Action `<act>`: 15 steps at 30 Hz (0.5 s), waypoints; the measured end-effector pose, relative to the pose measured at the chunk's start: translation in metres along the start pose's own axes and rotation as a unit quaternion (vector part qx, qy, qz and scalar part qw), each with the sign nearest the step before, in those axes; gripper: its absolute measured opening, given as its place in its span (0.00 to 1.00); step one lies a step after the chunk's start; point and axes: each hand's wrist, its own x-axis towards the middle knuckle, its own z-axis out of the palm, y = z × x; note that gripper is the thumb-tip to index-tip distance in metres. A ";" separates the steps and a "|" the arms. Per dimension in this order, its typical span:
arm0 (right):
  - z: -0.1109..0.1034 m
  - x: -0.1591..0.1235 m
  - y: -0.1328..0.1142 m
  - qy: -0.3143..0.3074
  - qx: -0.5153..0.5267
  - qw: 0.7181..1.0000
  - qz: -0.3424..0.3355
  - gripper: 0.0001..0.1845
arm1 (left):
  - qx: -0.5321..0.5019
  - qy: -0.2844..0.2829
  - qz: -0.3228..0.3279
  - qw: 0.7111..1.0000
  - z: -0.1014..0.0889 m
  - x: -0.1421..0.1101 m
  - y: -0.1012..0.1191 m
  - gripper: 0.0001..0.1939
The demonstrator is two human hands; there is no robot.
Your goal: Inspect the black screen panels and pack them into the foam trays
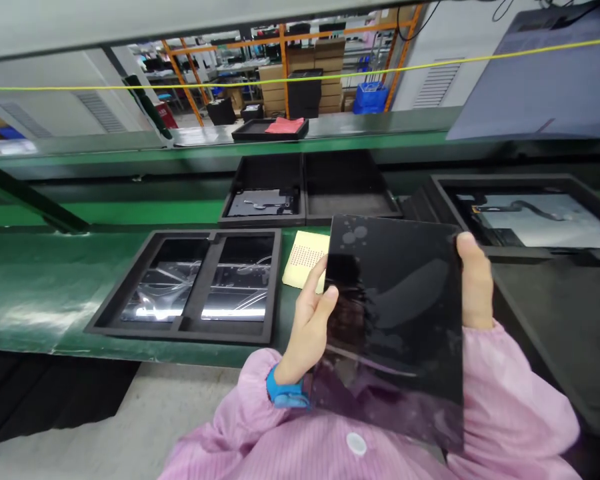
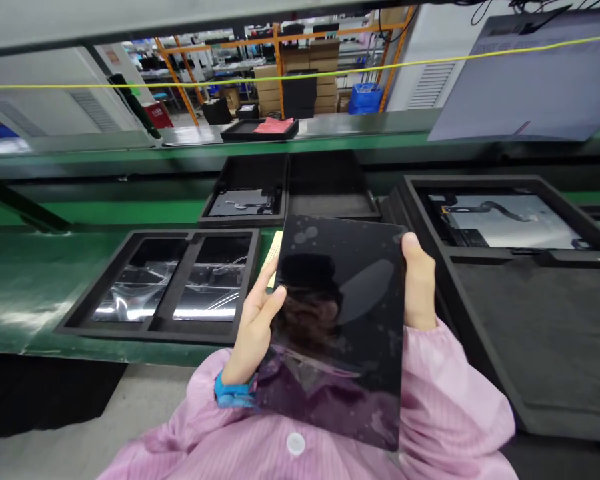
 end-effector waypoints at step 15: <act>-0.016 -0.026 -0.029 -0.104 -0.001 0.992 -0.078 0.17 | -0.182 -0.112 -0.083 0.973 -0.007 -0.011 0.037 0.42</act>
